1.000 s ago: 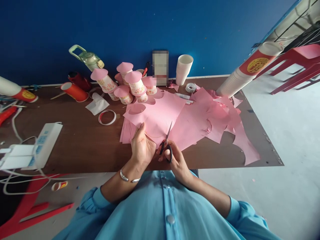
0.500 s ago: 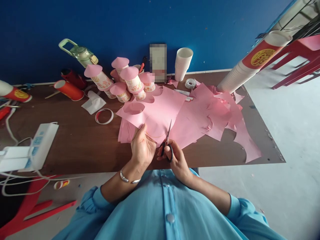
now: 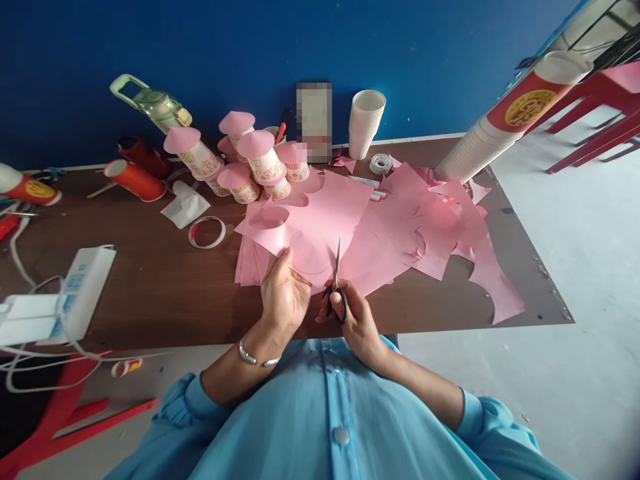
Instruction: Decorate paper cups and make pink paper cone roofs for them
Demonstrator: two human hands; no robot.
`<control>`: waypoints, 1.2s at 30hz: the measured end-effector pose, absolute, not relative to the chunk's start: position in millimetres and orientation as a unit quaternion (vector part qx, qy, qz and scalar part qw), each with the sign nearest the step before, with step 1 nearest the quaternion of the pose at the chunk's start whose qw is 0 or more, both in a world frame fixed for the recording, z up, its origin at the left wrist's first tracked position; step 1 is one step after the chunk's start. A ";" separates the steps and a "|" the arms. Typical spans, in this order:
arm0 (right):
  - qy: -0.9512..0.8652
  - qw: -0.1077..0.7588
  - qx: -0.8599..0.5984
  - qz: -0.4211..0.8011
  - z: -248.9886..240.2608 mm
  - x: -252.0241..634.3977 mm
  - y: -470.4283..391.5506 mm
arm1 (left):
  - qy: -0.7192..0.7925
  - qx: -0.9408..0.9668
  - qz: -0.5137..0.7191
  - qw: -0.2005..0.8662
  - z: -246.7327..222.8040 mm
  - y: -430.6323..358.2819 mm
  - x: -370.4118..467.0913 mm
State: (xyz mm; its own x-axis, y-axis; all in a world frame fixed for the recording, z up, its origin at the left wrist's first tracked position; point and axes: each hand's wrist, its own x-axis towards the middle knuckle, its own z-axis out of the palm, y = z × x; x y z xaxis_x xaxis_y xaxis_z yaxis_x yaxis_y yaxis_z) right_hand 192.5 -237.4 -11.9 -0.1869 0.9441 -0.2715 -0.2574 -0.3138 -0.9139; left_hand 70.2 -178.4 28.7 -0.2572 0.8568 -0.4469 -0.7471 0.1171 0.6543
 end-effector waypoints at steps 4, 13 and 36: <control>-0.374 0.446 -0.462 0.669 -14.4 192.5 -238.1 | 0.453 0.071 0.662 0.593 28.2 -179.1 70.9; -0.341 0.449 -0.462 0.685 -15.6 193.7 -240.2 | 0.489 0.087 0.679 0.541 24.0 -178.5 69.2; -0.332 0.425 -0.460 0.706 -3.9 203.7 -236.7 | 0.510 0.117 0.654 0.546 9.7 -174.6 46.1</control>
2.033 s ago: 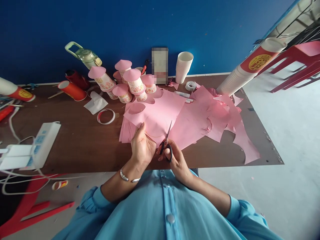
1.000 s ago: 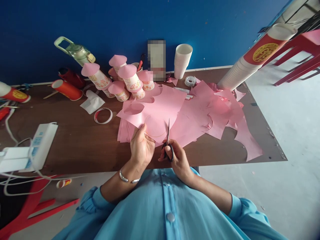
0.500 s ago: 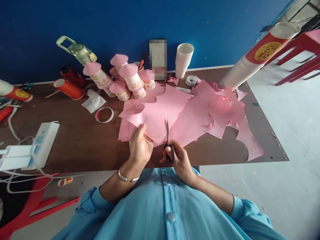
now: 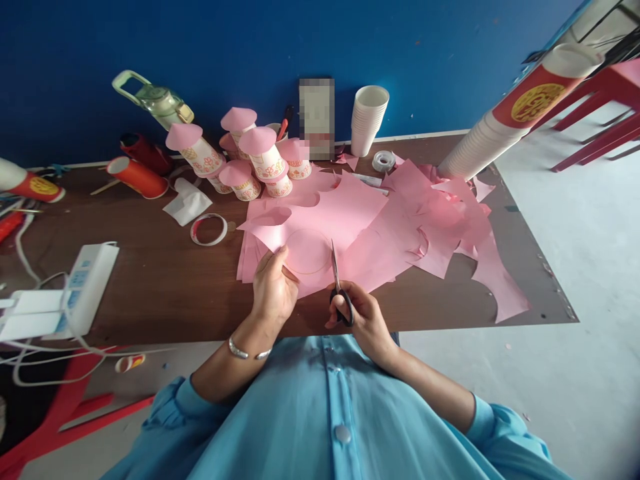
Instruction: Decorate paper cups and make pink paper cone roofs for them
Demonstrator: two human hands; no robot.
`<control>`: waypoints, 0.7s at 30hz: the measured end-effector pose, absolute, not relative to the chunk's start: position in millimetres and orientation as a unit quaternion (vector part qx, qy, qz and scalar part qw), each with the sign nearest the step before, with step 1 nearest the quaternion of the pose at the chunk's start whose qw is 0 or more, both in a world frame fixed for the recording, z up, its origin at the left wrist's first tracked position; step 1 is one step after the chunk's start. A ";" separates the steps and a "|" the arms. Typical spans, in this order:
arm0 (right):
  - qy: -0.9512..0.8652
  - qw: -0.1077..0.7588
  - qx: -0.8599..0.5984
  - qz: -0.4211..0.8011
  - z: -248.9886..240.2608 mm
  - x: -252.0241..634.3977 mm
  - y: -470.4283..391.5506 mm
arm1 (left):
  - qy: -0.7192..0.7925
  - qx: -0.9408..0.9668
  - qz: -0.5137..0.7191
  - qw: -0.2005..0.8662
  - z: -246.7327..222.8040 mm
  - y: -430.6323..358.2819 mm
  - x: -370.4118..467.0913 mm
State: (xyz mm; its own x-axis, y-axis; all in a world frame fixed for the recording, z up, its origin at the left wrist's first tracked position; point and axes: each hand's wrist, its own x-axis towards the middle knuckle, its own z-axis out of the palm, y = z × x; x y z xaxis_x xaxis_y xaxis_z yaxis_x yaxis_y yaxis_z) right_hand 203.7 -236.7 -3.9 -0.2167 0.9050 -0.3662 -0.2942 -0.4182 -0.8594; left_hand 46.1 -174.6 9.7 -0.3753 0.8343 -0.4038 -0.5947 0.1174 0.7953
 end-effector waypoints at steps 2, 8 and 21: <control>-0.332 0.424 -0.458 0.707 -4.3 204.6 -236.4 | 0.515 0.114 0.648 0.549 10.3 -174.7 46.1; -0.322 0.431 -0.455 0.709 -5.4 203.9 -236.1 | 0.529 0.120 0.633 0.552 11.0 -178.1 46.4; -0.323 0.426 -0.467 0.704 -5.3 205.5 -237.2 | 0.519 0.141 0.612 0.579 16.5 -181.9 46.6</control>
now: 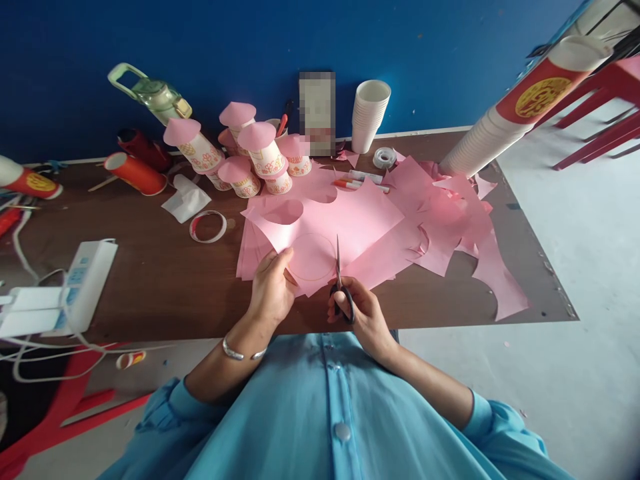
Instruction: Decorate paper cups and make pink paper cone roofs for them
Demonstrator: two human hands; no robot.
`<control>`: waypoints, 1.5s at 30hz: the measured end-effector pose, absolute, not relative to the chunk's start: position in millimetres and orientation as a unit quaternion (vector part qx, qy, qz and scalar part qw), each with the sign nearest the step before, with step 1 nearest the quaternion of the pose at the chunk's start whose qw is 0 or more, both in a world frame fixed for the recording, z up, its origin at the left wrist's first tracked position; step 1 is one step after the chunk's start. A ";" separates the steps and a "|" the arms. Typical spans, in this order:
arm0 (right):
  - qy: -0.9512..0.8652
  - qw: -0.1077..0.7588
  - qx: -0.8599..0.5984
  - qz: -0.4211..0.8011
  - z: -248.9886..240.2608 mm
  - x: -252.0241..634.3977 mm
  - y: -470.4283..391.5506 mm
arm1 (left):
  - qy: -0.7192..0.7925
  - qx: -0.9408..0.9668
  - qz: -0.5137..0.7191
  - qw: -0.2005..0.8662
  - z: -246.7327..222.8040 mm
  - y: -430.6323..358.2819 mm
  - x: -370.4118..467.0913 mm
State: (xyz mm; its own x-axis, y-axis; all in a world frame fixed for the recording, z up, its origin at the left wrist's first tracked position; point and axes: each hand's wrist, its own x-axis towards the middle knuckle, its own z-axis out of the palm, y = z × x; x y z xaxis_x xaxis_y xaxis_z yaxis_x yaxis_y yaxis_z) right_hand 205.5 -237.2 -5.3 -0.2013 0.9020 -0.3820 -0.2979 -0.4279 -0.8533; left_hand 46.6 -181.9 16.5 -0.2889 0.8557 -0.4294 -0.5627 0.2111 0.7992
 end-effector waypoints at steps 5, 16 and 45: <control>-0.324 0.427 -0.460 0.708 -5.4 206.1 -238.5 | 0.524 0.142 0.622 0.564 13.5 -181.5 43.7; -0.332 0.415 -0.470 0.704 -6.3 207.9 -237.9 | 0.536 0.163 0.602 0.569 17.8 -182.0 44.5; -0.331 0.405 -0.477 0.706 0.0 207.5 -241.4 | 0.565 0.144 0.591 0.557 18.7 -184.1 44.7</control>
State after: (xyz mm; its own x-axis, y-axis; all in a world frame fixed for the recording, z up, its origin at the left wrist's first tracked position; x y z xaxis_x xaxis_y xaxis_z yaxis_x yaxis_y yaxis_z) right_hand 207.5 -241.4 0.0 -0.2164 0.8882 -0.4054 -0.2569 -0.4524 -0.8540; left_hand 44.7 -184.1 18.7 -0.3375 0.8216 -0.4594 -0.4959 0.2596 0.8286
